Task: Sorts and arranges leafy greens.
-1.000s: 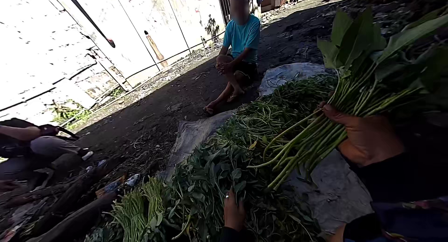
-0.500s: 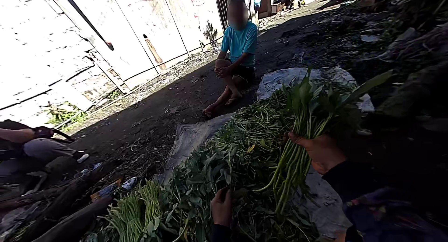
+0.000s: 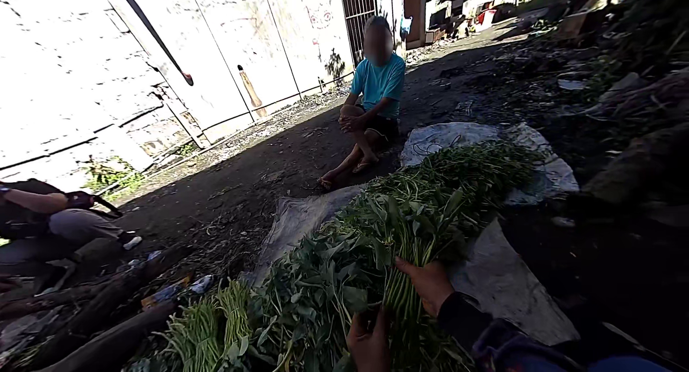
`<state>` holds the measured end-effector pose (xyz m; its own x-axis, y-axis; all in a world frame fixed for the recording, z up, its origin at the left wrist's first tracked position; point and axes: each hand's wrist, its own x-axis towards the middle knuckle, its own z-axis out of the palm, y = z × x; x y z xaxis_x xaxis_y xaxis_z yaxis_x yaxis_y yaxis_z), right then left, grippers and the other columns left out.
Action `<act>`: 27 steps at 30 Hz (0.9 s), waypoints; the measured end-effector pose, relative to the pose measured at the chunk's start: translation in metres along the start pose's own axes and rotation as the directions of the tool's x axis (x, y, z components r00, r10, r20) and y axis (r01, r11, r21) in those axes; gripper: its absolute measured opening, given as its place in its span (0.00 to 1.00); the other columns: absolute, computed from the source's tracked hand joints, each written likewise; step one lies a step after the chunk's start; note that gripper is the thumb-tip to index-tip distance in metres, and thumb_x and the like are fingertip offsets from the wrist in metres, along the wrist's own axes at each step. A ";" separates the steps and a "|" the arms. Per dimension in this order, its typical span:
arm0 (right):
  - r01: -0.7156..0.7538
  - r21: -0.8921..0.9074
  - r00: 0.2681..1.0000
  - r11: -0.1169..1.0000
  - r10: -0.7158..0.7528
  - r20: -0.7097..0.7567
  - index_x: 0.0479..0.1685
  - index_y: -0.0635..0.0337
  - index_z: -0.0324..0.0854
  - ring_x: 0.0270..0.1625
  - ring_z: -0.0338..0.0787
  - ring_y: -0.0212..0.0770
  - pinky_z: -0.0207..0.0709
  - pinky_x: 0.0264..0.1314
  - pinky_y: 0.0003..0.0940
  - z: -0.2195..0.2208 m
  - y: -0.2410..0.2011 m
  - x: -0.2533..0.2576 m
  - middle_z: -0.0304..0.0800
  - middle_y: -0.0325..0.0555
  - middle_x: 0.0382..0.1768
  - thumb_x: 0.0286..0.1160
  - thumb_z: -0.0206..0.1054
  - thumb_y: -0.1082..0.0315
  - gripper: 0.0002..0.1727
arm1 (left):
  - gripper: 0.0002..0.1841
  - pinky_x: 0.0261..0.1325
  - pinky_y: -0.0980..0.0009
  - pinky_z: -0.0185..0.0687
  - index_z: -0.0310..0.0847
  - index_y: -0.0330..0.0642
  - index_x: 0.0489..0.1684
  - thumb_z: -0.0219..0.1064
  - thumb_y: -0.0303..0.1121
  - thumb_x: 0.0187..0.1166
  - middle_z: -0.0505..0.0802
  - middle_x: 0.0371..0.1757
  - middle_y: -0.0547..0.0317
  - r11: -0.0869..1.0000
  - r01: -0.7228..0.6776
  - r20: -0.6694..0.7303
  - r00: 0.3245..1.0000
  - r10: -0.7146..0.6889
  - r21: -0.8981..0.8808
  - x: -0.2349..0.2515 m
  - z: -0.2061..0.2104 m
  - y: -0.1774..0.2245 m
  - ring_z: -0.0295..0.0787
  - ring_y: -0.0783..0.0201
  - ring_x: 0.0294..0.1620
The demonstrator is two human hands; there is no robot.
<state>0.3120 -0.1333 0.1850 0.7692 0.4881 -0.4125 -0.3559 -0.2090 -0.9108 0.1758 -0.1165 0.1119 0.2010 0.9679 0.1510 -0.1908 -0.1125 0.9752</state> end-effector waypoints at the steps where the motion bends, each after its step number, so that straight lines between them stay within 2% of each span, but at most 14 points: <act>1: -0.011 0.021 1.000 1.000 0.011 0.004 0.75 0.72 0.67 0.67 0.86 0.49 0.78 0.72 0.45 -0.001 0.001 0.000 0.83 0.62 0.65 0.72 0.79 0.63 0.36 | 0.08 0.47 0.79 0.90 0.85 0.26 0.39 0.72 0.12 0.65 0.95 0.34 0.58 1.000 -0.016 0.014 1.000 0.016 0.001 -0.002 0.000 0.000 0.93 0.77 0.36; 5: -0.038 0.038 0.998 0.999 0.036 0.047 0.77 0.72 0.65 0.70 0.84 0.49 0.77 0.74 0.44 -0.005 0.006 -0.002 0.81 0.62 0.67 0.71 0.80 0.64 0.39 | 0.09 0.50 0.80 0.89 0.84 0.23 0.47 0.70 0.16 0.71 0.96 0.38 0.54 0.983 -0.085 0.085 0.994 0.072 0.164 -0.001 -0.004 -0.003 0.92 0.78 0.38; 9: -0.039 -0.017 0.996 0.999 0.040 0.078 0.76 0.73 0.66 0.70 0.83 0.48 0.77 0.74 0.41 -0.006 0.003 -0.006 0.81 0.62 0.67 0.61 0.87 0.66 0.43 | 0.13 0.52 0.73 0.90 0.83 0.22 0.57 0.67 0.20 0.77 0.96 0.43 0.45 0.934 -0.113 0.166 0.984 0.059 0.338 0.008 -0.008 -0.003 0.95 0.69 0.40; 11: -0.038 -0.039 0.996 0.999 0.041 0.080 0.78 0.72 0.63 0.72 0.82 0.48 0.76 0.76 0.41 -0.006 0.000 -0.008 0.79 0.63 0.70 0.58 0.88 0.68 0.47 | 0.22 0.55 0.62 0.91 0.73 0.21 0.72 0.66 0.22 0.80 0.96 0.47 0.41 0.896 -0.105 0.202 0.979 0.017 0.432 0.015 -0.009 0.002 0.97 0.60 0.45; 12: -0.031 -0.057 0.996 0.998 0.036 0.078 0.78 0.72 0.63 0.73 0.82 0.49 0.75 0.76 0.42 -0.005 -0.001 -0.009 0.79 0.63 0.70 0.57 0.88 0.68 0.47 | 0.29 0.60 0.56 0.88 0.64 0.22 0.81 0.65 0.22 0.80 0.95 0.54 0.38 0.863 -0.134 0.215 0.976 0.030 0.487 0.019 -0.009 0.004 0.96 0.54 0.51; 13: -0.023 -0.083 0.996 0.996 0.030 0.079 0.78 0.72 0.64 0.72 0.82 0.49 0.75 0.76 0.42 -0.005 -0.002 -0.010 0.80 0.63 0.69 0.57 0.88 0.67 0.47 | 0.34 0.67 0.50 0.84 0.55 0.21 0.86 0.65 0.22 0.79 0.90 0.64 0.33 0.820 -0.207 0.234 0.968 0.093 0.534 0.024 -0.008 0.005 0.92 0.46 0.61; 14: -0.014 -0.110 0.997 0.994 0.023 0.080 0.77 0.72 0.66 0.72 0.83 0.48 0.75 0.76 0.41 -0.004 -0.003 -0.010 0.81 0.63 0.69 0.57 0.89 0.66 0.47 | 0.36 0.72 0.45 0.79 0.57 0.19 0.85 0.65 0.22 0.75 0.85 0.70 0.28 0.755 -0.334 0.260 0.940 0.222 0.564 0.031 -0.007 0.007 0.86 0.39 0.68; 15: -0.010 -0.139 0.996 0.990 0.022 0.084 0.76 0.73 0.67 0.71 0.83 0.49 0.75 0.76 0.41 -0.003 -0.005 -0.011 0.81 0.63 0.68 0.56 0.89 0.65 0.46 | 0.32 0.72 0.41 0.77 0.67 0.20 0.79 0.63 0.24 0.72 0.84 0.71 0.27 0.654 -0.472 0.288 0.881 0.376 0.591 0.041 -0.005 0.011 0.83 0.34 0.70; 17: -0.014 -0.195 0.995 0.981 0.034 0.098 0.76 0.73 0.67 0.71 0.83 0.50 0.75 0.76 0.43 -0.003 -0.006 -0.012 0.81 0.63 0.68 0.55 0.90 0.63 0.48 | 0.18 0.70 0.34 0.74 0.90 0.35 0.60 0.63 0.27 0.75 0.85 0.69 0.26 0.458 -0.656 0.375 0.737 0.563 0.600 0.060 0.002 0.029 0.80 0.26 0.70; 18: -0.019 -0.211 0.993 0.977 0.042 0.107 0.76 0.72 0.67 0.72 0.83 0.50 0.75 0.76 0.44 -0.002 -0.005 -0.013 0.81 0.63 0.68 0.54 0.91 0.62 0.49 | 0.15 0.70 0.32 0.72 0.96 0.45 0.51 0.64 0.26 0.75 0.86 0.68 0.27 0.371 -0.715 0.437 0.672 0.598 0.593 0.069 0.005 0.039 0.79 0.24 0.70; 20: -0.021 -0.212 0.993 0.977 0.045 0.113 0.77 0.72 0.66 0.72 0.82 0.51 0.75 0.76 0.44 -0.001 -0.006 -0.015 0.80 0.64 0.69 0.52 0.91 0.63 0.50 | 0.21 0.68 0.30 0.73 0.99 0.60 0.43 0.68 0.18 0.65 0.85 0.70 0.29 0.223 -0.796 0.565 0.567 0.599 0.563 0.087 0.010 0.055 0.77 0.23 0.72; 22: -0.015 -0.205 0.991 0.979 0.041 0.123 0.78 0.72 0.64 0.73 0.82 0.51 0.75 0.77 0.44 -0.001 -0.007 -0.017 0.79 0.64 0.70 0.51 0.92 0.65 0.52 | 0.25 0.65 0.31 0.75 0.98 0.66 0.41 0.74 0.15 0.56 0.85 0.72 0.32 0.079 -0.845 0.670 0.472 0.573 0.529 0.102 0.014 0.063 0.77 0.24 0.73; 25: -0.019 -0.206 0.990 0.978 0.047 0.131 0.77 0.72 0.66 0.74 0.81 0.51 0.74 0.77 0.43 -0.001 -0.008 -0.020 0.79 0.64 0.70 0.50 0.92 0.65 0.51 | 0.18 0.67 0.33 0.75 0.98 0.63 0.36 0.79 0.22 0.58 0.86 0.74 0.40 -0.068 -0.862 0.750 0.395 0.530 0.502 0.114 0.015 0.069 0.79 0.29 0.74; 27: -0.024 -0.197 0.991 0.980 0.050 0.128 0.77 0.72 0.65 0.75 0.80 0.51 0.74 0.78 0.43 -0.001 -0.009 -0.020 0.79 0.64 0.70 0.50 0.92 0.65 0.51 | 0.09 0.67 0.34 0.75 0.97 0.59 0.31 0.80 0.28 0.61 0.87 0.73 0.41 -0.103 -0.858 0.763 0.384 0.521 0.502 0.115 0.014 0.072 0.80 0.31 0.74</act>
<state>0.3007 -0.1423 0.2018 0.6764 0.5813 -0.4523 -0.2624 -0.3836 -0.8854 0.1987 -0.0164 0.2020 0.7105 0.1413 0.6894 0.3299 -0.9322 -0.1490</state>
